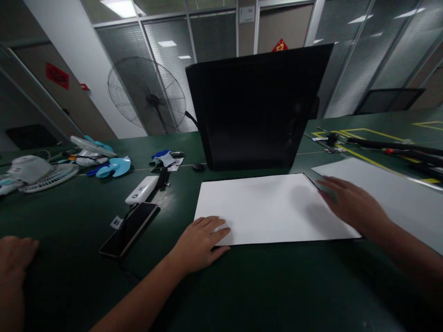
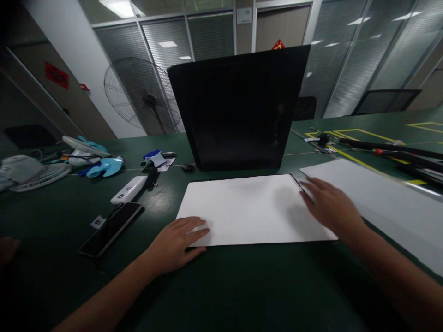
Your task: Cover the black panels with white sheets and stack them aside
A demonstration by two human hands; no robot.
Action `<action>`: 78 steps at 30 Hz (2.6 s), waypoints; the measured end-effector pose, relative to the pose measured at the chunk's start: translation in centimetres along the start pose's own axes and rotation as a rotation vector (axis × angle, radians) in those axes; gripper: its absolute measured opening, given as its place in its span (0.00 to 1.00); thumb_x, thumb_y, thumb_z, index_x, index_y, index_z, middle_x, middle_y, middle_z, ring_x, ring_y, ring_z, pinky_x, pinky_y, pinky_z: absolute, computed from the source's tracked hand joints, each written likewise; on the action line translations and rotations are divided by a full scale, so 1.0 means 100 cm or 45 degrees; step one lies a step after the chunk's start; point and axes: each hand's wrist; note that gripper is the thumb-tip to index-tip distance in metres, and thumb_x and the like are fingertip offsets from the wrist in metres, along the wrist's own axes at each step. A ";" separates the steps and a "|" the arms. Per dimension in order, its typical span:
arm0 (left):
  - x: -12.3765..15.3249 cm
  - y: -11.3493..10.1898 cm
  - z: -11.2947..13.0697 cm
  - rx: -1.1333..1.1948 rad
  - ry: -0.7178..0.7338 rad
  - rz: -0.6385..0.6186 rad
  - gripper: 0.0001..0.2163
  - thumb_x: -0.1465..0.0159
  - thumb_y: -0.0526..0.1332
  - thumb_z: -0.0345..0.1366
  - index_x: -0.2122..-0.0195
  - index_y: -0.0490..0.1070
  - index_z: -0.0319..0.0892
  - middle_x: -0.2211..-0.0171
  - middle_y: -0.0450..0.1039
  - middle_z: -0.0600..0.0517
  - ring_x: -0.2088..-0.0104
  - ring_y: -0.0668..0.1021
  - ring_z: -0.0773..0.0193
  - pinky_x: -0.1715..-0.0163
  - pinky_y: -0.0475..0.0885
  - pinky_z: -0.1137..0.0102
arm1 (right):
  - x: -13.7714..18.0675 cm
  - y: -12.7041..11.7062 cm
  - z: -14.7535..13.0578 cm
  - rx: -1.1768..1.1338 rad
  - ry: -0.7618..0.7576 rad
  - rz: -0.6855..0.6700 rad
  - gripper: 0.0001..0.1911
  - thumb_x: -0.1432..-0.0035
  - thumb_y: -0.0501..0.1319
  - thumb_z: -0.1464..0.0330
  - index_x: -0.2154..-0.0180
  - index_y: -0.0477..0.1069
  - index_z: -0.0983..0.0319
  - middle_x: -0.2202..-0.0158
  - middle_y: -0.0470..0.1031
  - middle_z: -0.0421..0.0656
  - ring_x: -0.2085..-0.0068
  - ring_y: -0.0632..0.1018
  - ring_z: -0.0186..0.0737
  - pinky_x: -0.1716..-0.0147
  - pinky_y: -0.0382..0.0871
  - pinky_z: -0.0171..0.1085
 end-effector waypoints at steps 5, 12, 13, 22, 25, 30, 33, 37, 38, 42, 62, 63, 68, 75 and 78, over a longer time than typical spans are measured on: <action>0.000 -0.001 0.000 0.013 0.003 -0.005 0.20 0.29 0.61 0.44 0.38 0.69 0.47 0.37 0.70 0.44 0.38 0.73 0.48 0.41 0.71 0.49 | 0.016 0.023 0.126 0.187 0.507 -0.052 0.36 0.47 0.58 0.38 0.52 0.76 0.61 0.49 0.75 0.64 0.48 0.73 0.84 0.60 0.68 0.75; -0.001 -0.002 0.002 0.016 0.006 -0.018 0.20 0.29 0.61 0.43 0.37 0.69 0.48 0.37 0.70 0.45 0.37 0.72 0.48 0.41 0.71 0.49 | 0.035 0.017 0.133 0.190 0.357 -0.223 0.29 0.32 0.44 0.51 0.55 0.76 0.61 0.60 0.78 0.61 0.65 0.80 0.62 0.68 0.72 0.57; -0.001 -0.002 0.002 0.016 0.001 -0.022 0.20 0.29 0.61 0.43 0.37 0.69 0.47 0.37 0.70 0.44 0.38 0.73 0.48 0.41 0.71 0.48 | 0.033 0.011 0.123 0.240 0.340 -0.201 0.28 0.31 0.42 0.54 0.56 0.76 0.60 0.64 0.78 0.59 0.69 0.79 0.59 0.69 0.71 0.56; 0.001 -0.001 -0.001 0.053 0.012 -0.004 0.20 0.30 0.62 0.43 0.37 0.68 0.49 0.36 0.70 0.45 0.37 0.72 0.49 0.40 0.70 0.49 | 0.039 -0.034 -0.057 0.182 0.021 -0.176 0.21 0.30 0.46 0.65 0.47 0.73 0.62 0.56 0.80 0.55 0.66 0.81 0.49 0.73 0.74 0.44; 0.000 -0.002 -0.001 0.049 0.027 0.008 0.20 0.30 0.61 0.41 0.37 0.68 0.48 0.36 0.69 0.45 0.37 0.72 0.49 0.41 0.70 0.49 | 0.043 -0.023 -0.118 0.052 -0.461 -0.122 0.22 0.35 0.50 0.74 0.44 0.73 0.62 0.45 0.76 0.51 0.49 0.80 0.50 0.55 0.80 0.47; 0.001 0.000 0.002 -0.004 -0.012 -0.030 0.15 0.29 0.61 0.43 0.43 0.74 0.47 0.52 0.80 0.46 0.51 0.80 0.48 0.46 0.74 0.48 | 0.038 0.000 -0.166 -0.040 -0.667 -0.178 0.22 0.33 0.54 0.72 0.40 0.72 0.58 0.38 0.71 0.46 0.40 0.75 0.50 0.45 0.76 0.53; 0.002 0.002 0.001 -0.016 0.011 0.020 0.15 0.29 0.62 0.43 0.45 0.75 0.47 0.53 0.80 0.47 0.54 0.81 0.50 0.51 0.76 0.52 | 0.036 0.007 -0.175 -0.118 -0.623 -0.181 0.21 0.31 0.55 0.67 0.39 0.71 0.57 0.37 0.70 0.45 0.39 0.73 0.50 0.43 0.74 0.54; 0.005 0.004 -0.010 0.028 0.126 0.172 0.11 0.30 0.64 0.43 0.50 0.77 0.45 0.54 0.81 0.50 0.56 0.81 0.54 0.54 0.75 0.59 | 0.038 0.008 -0.181 -0.203 -0.618 -0.159 0.21 0.30 0.55 0.65 0.38 0.70 0.55 0.36 0.68 0.44 0.36 0.70 0.49 0.39 0.70 0.54; 0.006 0.004 -0.014 0.045 0.158 0.223 0.10 0.31 0.65 0.44 0.53 0.78 0.45 0.56 0.81 0.50 0.56 0.80 0.56 0.56 0.75 0.61 | 0.038 0.007 -0.182 -0.214 -0.622 -0.171 0.21 0.29 0.55 0.64 0.37 0.70 0.54 0.35 0.68 0.43 0.36 0.69 0.49 0.39 0.69 0.55; 0.008 0.003 -0.027 0.064 0.223 0.382 0.13 0.32 0.65 0.47 0.66 0.76 0.43 0.67 0.77 0.52 0.64 0.77 0.60 0.62 0.71 0.66 | 0.038 0.002 -0.184 -0.261 -0.656 -0.242 0.23 0.29 0.54 0.58 0.36 0.68 0.53 0.34 0.65 0.43 0.34 0.67 0.50 0.38 0.68 0.56; 0.008 0.031 -0.044 0.395 -0.865 0.291 0.34 0.27 0.44 0.57 0.32 0.58 0.33 0.33 0.62 0.32 0.32 0.65 0.41 0.37 0.63 0.45 | 0.005 0.005 -0.105 -0.081 -0.070 -0.026 0.33 0.28 0.46 0.52 0.33 0.63 0.65 0.34 0.64 0.53 0.33 0.64 0.56 0.35 0.60 0.59; 0.008 0.033 -0.046 0.392 -0.855 0.277 0.34 0.27 0.45 0.58 0.32 0.59 0.33 0.33 0.62 0.32 0.32 0.64 0.42 0.36 0.62 0.46 | 0.000 0.010 -0.085 -0.014 0.064 -0.041 0.36 0.29 0.46 0.51 0.33 0.62 0.69 0.34 0.63 0.58 0.33 0.64 0.59 0.36 0.60 0.60; 0.008 0.038 -0.048 0.375 -0.714 0.235 0.35 0.27 0.45 0.57 0.30 0.56 0.34 0.31 0.58 0.32 0.30 0.60 0.44 0.34 0.57 0.43 | -0.008 0.040 -0.014 0.000 0.281 -0.290 0.39 0.30 0.43 0.47 0.37 0.66 0.72 0.36 0.65 0.61 0.37 0.69 0.60 0.38 0.63 0.58; 0.006 0.032 -0.043 0.331 -0.729 0.023 0.39 0.29 0.43 0.61 0.27 0.48 0.37 0.26 0.44 0.39 0.26 0.50 0.50 0.29 0.47 0.48 | -0.011 0.052 -0.007 -0.010 0.267 -0.319 0.39 0.31 0.42 0.44 0.35 0.65 0.64 0.31 0.58 0.55 0.33 0.64 0.59 0.36 0.59 0.57; 0.007 0.032 -0.042 0.309 -0.719 0.023 0.39 0.29 0.43 0.62 0.26 0.47 0.38 0.26 0.44 0.40 0.26 0.49 0.50 0.29 0.46 0.49 | -0.014 0.037 0.023 0.024 0.334 -0.278 0.39 0.30 0.41 0.46 0.31 0.58 0.64 0.29 0.54 0.54 0.31 0.61 0.55 0.34 0.56 0.51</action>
Point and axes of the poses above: each hand's wrist, its own x-axis away from the middle knuckle, its own y-axis out of the palm, z = x × y
